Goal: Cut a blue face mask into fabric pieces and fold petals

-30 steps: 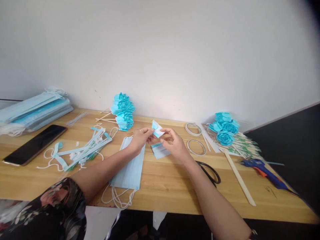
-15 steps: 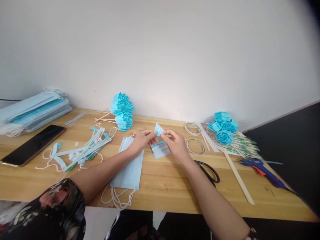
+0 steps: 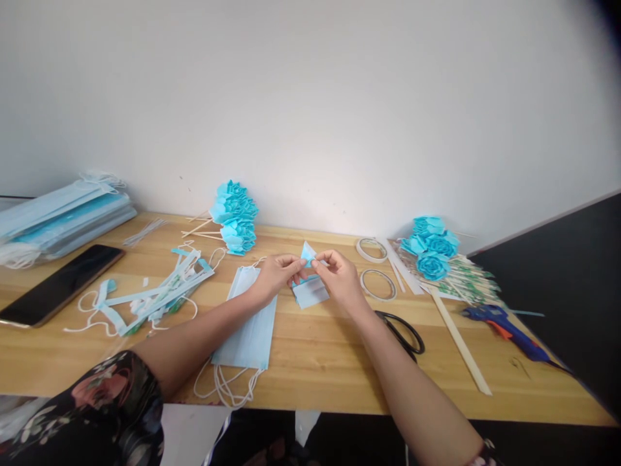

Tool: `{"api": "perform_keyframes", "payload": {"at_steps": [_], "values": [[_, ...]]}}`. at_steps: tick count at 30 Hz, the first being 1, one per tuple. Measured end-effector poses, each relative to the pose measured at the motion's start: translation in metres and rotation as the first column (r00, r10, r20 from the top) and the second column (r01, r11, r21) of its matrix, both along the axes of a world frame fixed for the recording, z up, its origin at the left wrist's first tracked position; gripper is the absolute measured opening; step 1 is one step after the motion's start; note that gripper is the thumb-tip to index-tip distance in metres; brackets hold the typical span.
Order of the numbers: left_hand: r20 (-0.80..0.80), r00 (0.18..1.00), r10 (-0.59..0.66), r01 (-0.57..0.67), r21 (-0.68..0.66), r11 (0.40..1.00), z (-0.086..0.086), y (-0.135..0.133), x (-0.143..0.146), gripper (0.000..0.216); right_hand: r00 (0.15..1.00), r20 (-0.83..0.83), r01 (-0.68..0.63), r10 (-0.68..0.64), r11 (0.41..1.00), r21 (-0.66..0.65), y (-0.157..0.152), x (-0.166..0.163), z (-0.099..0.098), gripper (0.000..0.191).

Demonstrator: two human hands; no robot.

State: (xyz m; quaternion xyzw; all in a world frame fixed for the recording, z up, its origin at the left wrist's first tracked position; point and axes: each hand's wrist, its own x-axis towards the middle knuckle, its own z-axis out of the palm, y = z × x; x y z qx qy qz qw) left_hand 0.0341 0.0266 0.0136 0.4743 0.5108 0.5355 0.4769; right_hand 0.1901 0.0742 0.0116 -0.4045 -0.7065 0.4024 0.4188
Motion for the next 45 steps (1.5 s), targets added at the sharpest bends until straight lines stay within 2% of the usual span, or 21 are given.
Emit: {"api": "perform_keyframes", "payload": {"at_steps": [6,13,18,33,39,45], "values": [[-0.019,1.000,-0.010,0.010,-0.002,1.000,0.001,0.000,0.000,0.037,1.000,-0.007,-0.006,0.006,1.000,-0.004,0.000,0.000,-0.001,0.020],[-0.044,0.999,-0.014,0.015,0.005,1.000,-0.002,0.001,0.000,0.038,0.995,-0.043,-0.096,0.095,0.995,-0.006,0.001,0.002,0.000,0.026],[-0.098,0.993,-0.067,0.069,0.018,0.997,-0.007,0.002,0.000,0.038,0.997,0.044,-0.066,0.066,0.998,0.008,0.000,0.002,0.002,0.023],[-0.102,0.988,-0.114,0.115,0.004,0.993,-0.008,0.003,-0.001,0.024,1.000,0.002,0.016,-0.016,1.000,0.009,-0.003,0.001,0.006,0.020],[-0.100,0.988,-0.121,0.122,0.005,0.993,-0.008,0.003,-0.001,0.026,1.000,0.013,0.025,-0.025,1.000,0.001,-0.005,0.000,0.009,0.020],[-0.105,0.986,-0.130,0.133,0.027,0.991,-0.010,0.004,-0.003,0.037,0.999,-0.041,-0.015,0.015,1.000,0.007,-0.003,-0.001,0.003,0.019]]}}
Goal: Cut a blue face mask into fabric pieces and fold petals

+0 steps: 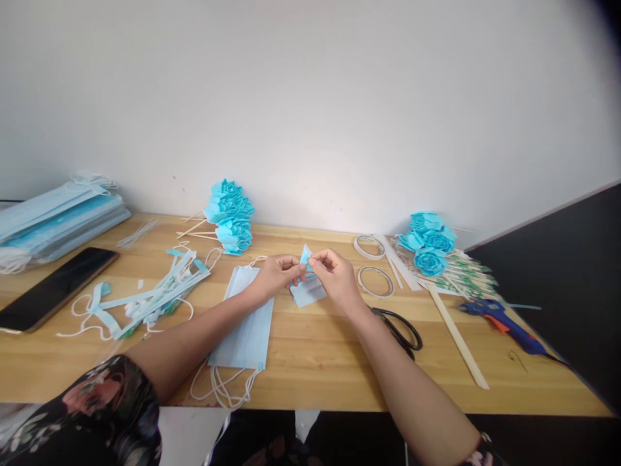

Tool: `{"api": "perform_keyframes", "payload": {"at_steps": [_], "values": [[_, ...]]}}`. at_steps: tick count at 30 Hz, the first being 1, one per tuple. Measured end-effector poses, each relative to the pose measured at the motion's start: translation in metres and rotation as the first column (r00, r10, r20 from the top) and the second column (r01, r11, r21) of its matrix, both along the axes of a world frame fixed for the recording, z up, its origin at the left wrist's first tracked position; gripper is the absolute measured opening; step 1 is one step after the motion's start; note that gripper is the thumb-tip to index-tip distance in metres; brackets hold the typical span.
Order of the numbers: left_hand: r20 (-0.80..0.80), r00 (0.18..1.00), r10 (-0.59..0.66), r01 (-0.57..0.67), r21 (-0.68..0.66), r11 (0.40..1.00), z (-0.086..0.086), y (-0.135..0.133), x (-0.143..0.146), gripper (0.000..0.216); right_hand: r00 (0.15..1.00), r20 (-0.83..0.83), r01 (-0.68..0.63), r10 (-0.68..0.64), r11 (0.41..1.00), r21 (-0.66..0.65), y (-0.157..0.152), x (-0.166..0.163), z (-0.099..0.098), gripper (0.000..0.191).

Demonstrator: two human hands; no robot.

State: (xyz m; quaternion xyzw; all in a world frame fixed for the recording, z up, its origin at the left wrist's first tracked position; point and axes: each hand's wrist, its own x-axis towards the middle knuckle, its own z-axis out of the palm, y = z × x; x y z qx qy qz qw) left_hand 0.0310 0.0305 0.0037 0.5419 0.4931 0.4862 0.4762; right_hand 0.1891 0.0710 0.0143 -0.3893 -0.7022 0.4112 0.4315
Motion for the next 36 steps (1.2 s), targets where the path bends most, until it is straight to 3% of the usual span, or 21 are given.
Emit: {"api": "perform_keyframes", "payload": {"at_steps": [3,8,14,22,28,36], "values": [[0.033,0.999,0.008,-0.007,-0.008,1.000,-0.0023,0.0019,-0.0010,0.037,0.996,-0.079,-0.042,0.038,0.998,-0.041,0.0027,0.0010,-0.0033,0.027],[0.052,0.998,0.029,-0.027,-0.026,0.999,-0.0035,0.0030,-0.0014,0.036,0.997,-0.077,-0.031,0.027,0.998,-0.053,0.0038,0.0041,0.0002,0.040],[0.043,0.999,0.017,-0.016,-0.026,1.000,-0.0020,0.0009,0.0004,0.036,0.987,-0.087,-0.146,0.138,0.985,-0.089,0.0043,0.0026,-0.0042,0.054],[0.040,0.999,0.010,-0.008,-0.042,0.999,-0.0025,0.0010,-0.0001,0.033,0.994,-0.083,-0.082,0.075,0.993,-0.088,0.0047,0.0042,-0.0019,0.042],[-0.015,0.999,-0.048,0.047,-0.068,0.997,0.0005,-0.0003,0.0009,0.035,0.983,-0.053,-0.182,0.177,0.976,-0.120,0.0048,0.0046,-0.0028,0.054],[-0.058,0.998,-0.030,0.028,-0.037,0.999,0.0016,0.0002,0.0010,0.034,0.988,-0.078,-0.144,0.134,0.978,-0.148,0.0076,0.0035,-0.0077,0.052]]}}
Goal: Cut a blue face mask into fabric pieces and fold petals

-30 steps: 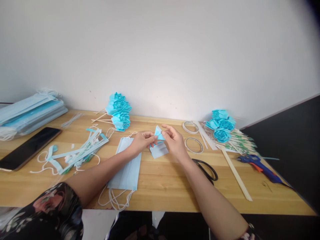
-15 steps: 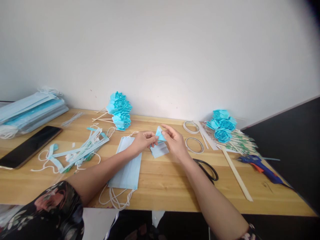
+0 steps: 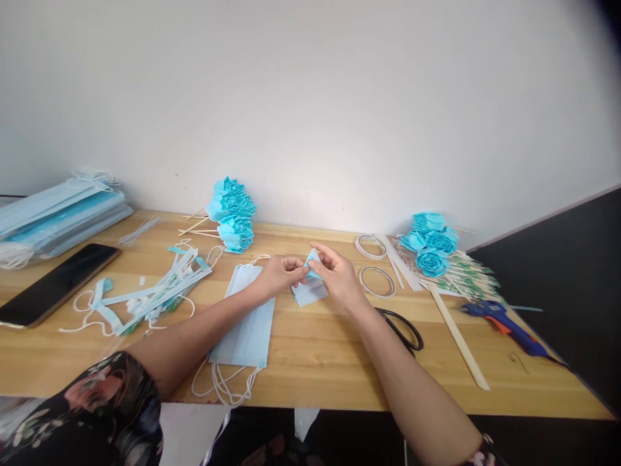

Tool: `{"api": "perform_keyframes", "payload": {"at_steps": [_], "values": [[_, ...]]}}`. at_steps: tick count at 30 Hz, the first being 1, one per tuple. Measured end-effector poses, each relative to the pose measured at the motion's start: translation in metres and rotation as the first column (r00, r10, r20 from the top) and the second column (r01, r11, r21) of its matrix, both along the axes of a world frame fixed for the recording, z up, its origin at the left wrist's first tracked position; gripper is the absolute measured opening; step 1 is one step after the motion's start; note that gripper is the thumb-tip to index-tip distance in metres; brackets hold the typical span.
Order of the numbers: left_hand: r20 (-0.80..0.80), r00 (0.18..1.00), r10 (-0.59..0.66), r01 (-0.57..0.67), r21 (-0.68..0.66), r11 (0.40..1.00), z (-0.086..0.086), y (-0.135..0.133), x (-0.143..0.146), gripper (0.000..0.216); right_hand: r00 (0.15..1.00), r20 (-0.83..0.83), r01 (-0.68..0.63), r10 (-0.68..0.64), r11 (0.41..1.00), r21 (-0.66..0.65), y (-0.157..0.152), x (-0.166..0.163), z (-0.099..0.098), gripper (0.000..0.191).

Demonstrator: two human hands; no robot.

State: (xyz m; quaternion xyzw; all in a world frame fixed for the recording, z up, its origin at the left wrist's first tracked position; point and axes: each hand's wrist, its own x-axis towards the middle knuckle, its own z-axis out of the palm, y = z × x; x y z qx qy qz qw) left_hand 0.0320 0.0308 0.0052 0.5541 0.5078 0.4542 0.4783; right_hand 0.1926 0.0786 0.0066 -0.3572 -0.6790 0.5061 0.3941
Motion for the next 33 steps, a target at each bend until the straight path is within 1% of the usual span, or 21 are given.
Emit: {"api": "perform_keyframes", "payload": {"at_steps": [5,9,11,13,17,22,25,29,33], "values": [[0.081,0.992,0.095,-0.097,0.018,0.995,0.0012,0.0005,-0.0010,0.033,0.996,-0.082,0.017,-0.019,1.000,-0.022,-0.0001,-0.0007,0.0001,0.054],[0.122,0.985,0.122,-0.130,0.053,0.990,0.0040,-0.0007,-0.0014,0.038,0.991,-0.123,0.052,-0.053,0.999,-0.007,-0.0001,0.0000,0.0007,0.053],[0.134,0.984,0.118,-0.126,0.050,0.991,0.0044,-0.0012,-0.0011,0.042,0.991,-0.120,0.059,-0.059,0.998,-0.002,-0.0004,0.0003,0.0012,0.052],[0.133,0.987,0.092,-0.096,0.024,0.995,0.0030,-0.0010,-0.0004,0.044,0.992,-0.112,0.062,-0.061,0.998,0.004,-0.0007,0.0000,0.0014,0.052],[0.097,0.995,0.021,-0.020,-0.008,1.000,-0.0030,0.0002,0.0008,0.040,0.993,-0.108,0.051,-0.050,0.999,0.006,-0.0012,-0.0012,-0.0006,0.053],[0.091,0.996,0.002,-0.002,0.003,1.000,-0.0037,0.0001,0.0008,0.038,0.992,-0.119,0.052,-0.049,0.999,0.017,-0.0012,-0.0017,-0.0021,0.052],[0.122,0.992,0.014,-0.016,0.011,1.000,-0.0016,0.0000,0.0006,0.040,0.993,-0.109,0.054,-0.051,0.998,0.024,-0.0021,-0.0021,-0.0007,0.052],[0.151,0.987,0.060,-0.067,0.041,0.997,-0.0015,0.0009,0.0004,0.041,0.996,-0.073,0.052,-0.049,0.998,0.038,-0.0042,-0.0027,0.0005,0.052],[0.112,0.991,0.076,-0.080,0.037,0.996,-0.0026,0.0008,0.0001,0.039,0.996,-0.087,0.036,-0.033,0.999,0.029,-0.0051,-0.0027,0.0000,0.053]]}}
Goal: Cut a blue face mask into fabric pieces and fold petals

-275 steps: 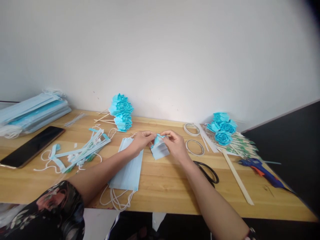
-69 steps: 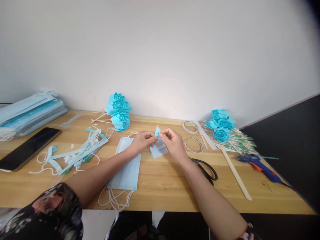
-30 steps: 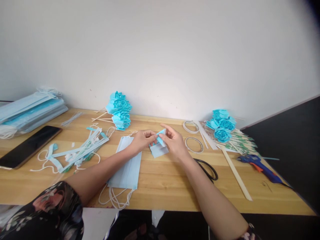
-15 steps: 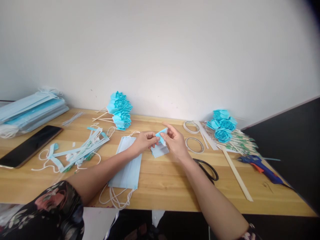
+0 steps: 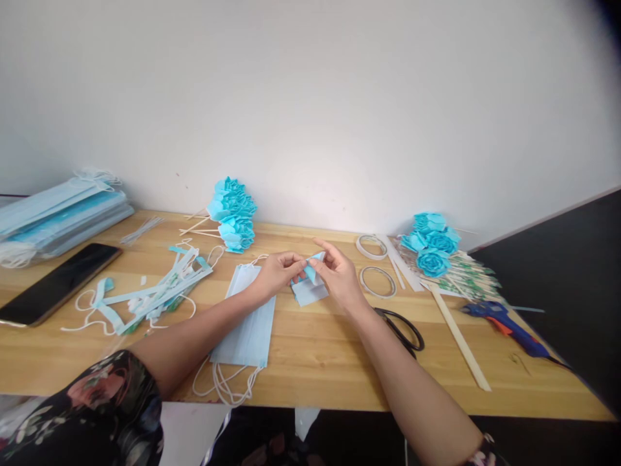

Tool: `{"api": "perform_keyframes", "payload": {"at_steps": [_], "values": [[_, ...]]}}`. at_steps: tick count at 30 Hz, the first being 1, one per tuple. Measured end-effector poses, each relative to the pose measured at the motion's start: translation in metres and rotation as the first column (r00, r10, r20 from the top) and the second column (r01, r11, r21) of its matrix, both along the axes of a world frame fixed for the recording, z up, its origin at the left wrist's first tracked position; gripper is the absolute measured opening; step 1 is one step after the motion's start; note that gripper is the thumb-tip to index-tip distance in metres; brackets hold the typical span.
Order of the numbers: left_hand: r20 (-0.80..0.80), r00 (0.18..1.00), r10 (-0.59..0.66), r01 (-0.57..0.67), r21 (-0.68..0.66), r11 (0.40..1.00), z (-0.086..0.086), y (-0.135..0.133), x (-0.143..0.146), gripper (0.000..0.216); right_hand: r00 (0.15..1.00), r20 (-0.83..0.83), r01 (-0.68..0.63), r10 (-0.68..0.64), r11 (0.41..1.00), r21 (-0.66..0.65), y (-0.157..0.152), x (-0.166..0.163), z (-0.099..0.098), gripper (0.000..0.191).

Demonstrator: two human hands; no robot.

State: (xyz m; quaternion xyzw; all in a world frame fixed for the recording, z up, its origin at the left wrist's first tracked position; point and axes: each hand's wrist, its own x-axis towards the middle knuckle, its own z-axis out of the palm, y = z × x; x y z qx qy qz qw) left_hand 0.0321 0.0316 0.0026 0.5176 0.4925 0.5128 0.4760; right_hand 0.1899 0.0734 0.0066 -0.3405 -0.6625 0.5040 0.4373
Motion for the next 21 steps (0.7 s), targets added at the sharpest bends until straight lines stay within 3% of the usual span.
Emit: {"api": "perform_keyframes", "payload": {"at_steps": [8,13,18,21], "values": [[-0.016,1.000,0.022,-0.023,-0.022,1.000,0.004,-0.001,0.001,0.035,0.986,-0.108,0.122,-0.129,0.990,-0.069,0.001,0.000,0.008,0.052],[0.021,0.996,0.091,-0.091,0.000,0.996,0.008,-0.002,0.000,0.033,0.993,-0.111,0.009,-0.025,0.989,-0.148,-0.002,0.000,0.010,0.050],[0.020,0.994,0.111,-0.111,0.010,0.994,0.008,-0.002,-0.001,0.033,0.997,-0.046,-0.062,0.056,0.990,-0.126,0.000,-0.001,0.002,0.056],[0.016,0.994,0.109,-0.109,0.009,0.994,0.007,-0.002,-0.001,0.034,0.998,-0.055,-0.047,0.042,0.994,-0.097,0.002,-0.001,-0.002,0.053]]}}
